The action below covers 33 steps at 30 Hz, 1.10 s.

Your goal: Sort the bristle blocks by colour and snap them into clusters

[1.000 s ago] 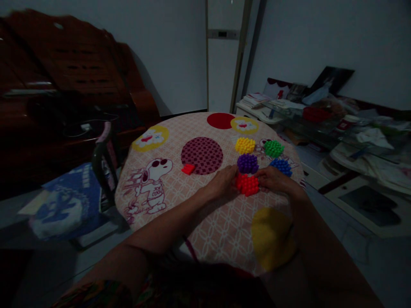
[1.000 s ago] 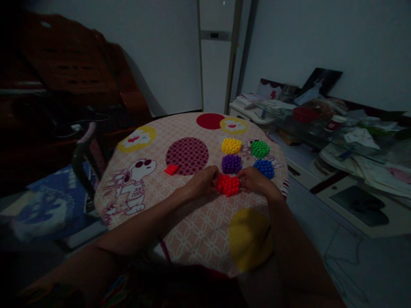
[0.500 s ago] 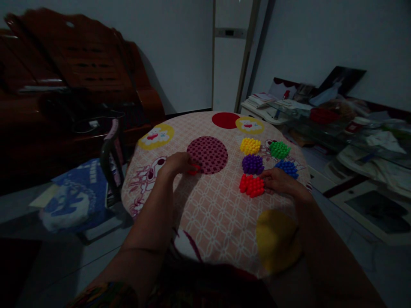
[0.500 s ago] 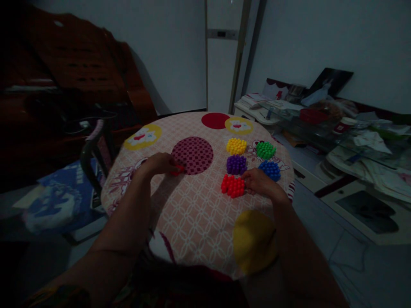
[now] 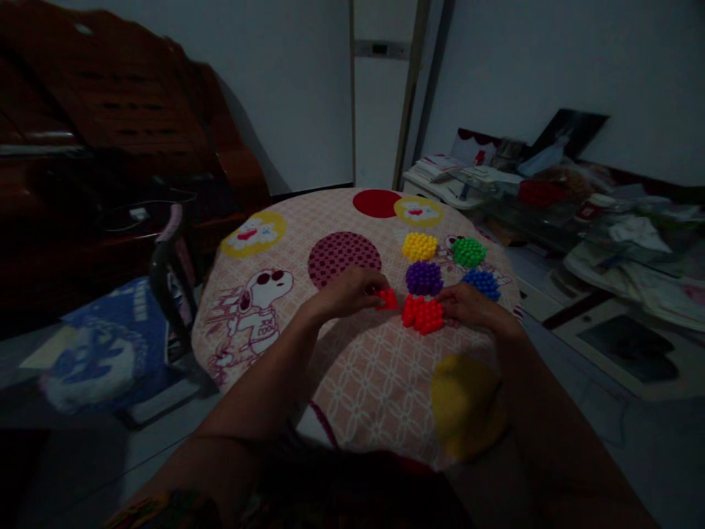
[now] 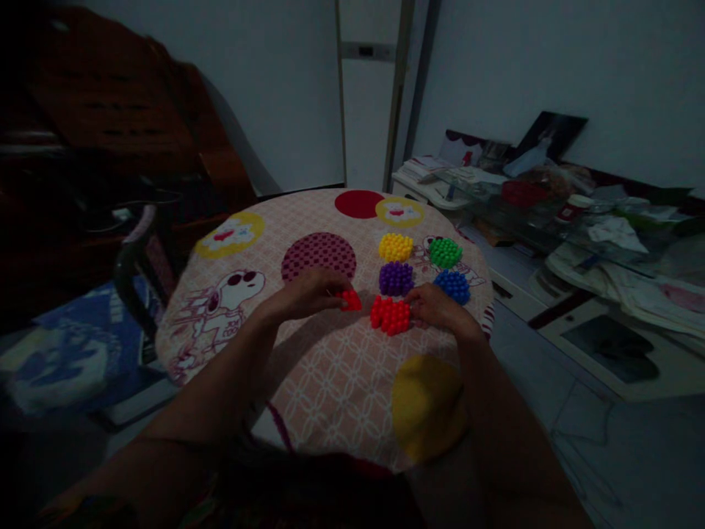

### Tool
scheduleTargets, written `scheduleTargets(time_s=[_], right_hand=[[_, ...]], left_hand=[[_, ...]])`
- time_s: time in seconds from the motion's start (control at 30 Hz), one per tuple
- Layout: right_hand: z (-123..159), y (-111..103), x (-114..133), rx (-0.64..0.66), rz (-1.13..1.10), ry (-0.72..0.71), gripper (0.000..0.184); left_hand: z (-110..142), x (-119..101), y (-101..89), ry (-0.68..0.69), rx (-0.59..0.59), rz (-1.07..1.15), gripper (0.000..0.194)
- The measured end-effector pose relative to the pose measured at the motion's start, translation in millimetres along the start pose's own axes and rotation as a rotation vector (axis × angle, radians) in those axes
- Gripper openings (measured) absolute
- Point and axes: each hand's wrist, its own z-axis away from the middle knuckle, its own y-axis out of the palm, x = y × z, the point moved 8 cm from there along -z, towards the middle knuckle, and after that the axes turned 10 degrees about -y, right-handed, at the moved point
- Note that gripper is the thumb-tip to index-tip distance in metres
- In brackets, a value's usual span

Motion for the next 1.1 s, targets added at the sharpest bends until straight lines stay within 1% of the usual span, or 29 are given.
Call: scheduleTargets(time_s=[0.07,0.1,0.17,0.23,0.3,0.37,0.43,0.67,0.73,0.8,0.87,1.0,1.1], right_hand=[[1,-1,3,0.0,0.021,-0.002,0.026],[1,-1,4,-0.002,0.028,-0.009,0.027],[3,-3,8,-0.007,0.042,-0.028,0.027],[4,-3,11,-0.011,0.05,-0.039,0.027],[4,-4,12,-0.014,0.052,-0.039,0.027],[4,-3,12,-0.012,0.047,-0.035,0.027],[4,-3,12,-0.007,0.039,-0.037,0.027],[3,-3,10,-0.014,0.046,-0.073,0.024],[3,-3,10,-0.011,0.049,-0.068,0.024],[3,-2,11,0.004,0.052,-0.063,0.026],[4,-1,12,0.011,0.043,-0.058,0.027],[4,1,11,0.019,-0.007,-0.047,0.026],[4,3,11,0.03,-0.037,-0.048,0.025]], left_hand=[[1,-30,17.7,0.126,0.046,-0.009,0.01],[2,-42,26.9,0.171,0.069,-0.024,0.009],[2,-56,43.4,0.219,0.1,-0.057,0.007],[2,-62,55.6,0.228,0.103,-0.085,0.005],[2,-62,63.0,0.227,0.087,-0.108,0.005],[1,-60,66.4,0.205,0.054,-0.144,0.007],[1,-56,66.6,0.163,0.018,-0.177,0.014],[-4,-38,60.8,-0.027,-0.1,-0.155,0.063],[-6,-34,65.5,-0.057,-0.086,-0.146,0.077],[-7,-32,72.1,-0.074,-0.051,-0.137,0.087],[-8,-32,75.9,-0.089,-0.041,-0.13,0.087],[-9,-33,77.1,-0.091,-0.067,-0.107,0.073],[-9,-33,78.5,-0.096,-0.068,-0.103,0.072]])
